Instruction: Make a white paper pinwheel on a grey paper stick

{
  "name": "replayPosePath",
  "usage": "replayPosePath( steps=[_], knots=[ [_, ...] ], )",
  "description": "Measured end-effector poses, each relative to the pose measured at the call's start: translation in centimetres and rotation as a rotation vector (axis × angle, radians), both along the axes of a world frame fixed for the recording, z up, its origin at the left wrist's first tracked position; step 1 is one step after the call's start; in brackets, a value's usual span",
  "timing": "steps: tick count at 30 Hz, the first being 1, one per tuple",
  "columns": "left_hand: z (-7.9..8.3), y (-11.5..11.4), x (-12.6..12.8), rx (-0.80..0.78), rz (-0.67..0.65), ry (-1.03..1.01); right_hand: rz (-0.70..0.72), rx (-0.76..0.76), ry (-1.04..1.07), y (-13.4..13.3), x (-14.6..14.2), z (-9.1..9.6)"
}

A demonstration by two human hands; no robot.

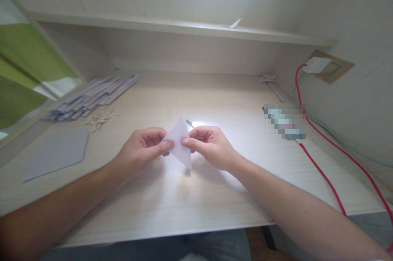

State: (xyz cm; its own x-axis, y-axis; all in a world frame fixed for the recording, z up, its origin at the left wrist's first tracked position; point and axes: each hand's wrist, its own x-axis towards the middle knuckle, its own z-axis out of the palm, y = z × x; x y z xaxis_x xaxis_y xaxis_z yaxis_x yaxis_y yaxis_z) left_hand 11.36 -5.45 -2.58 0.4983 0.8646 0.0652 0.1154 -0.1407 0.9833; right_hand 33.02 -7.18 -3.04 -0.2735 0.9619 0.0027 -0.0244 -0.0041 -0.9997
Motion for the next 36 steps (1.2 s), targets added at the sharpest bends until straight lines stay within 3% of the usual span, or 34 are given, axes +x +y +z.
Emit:
replayPosePath(
  steps=[36],
  knots=[
    [-0.26,-0.07,-0.02,-0.028,-0.11,0.034,-0.093,0.101,0.012,0.11,0.09,0.03]
  ],
)
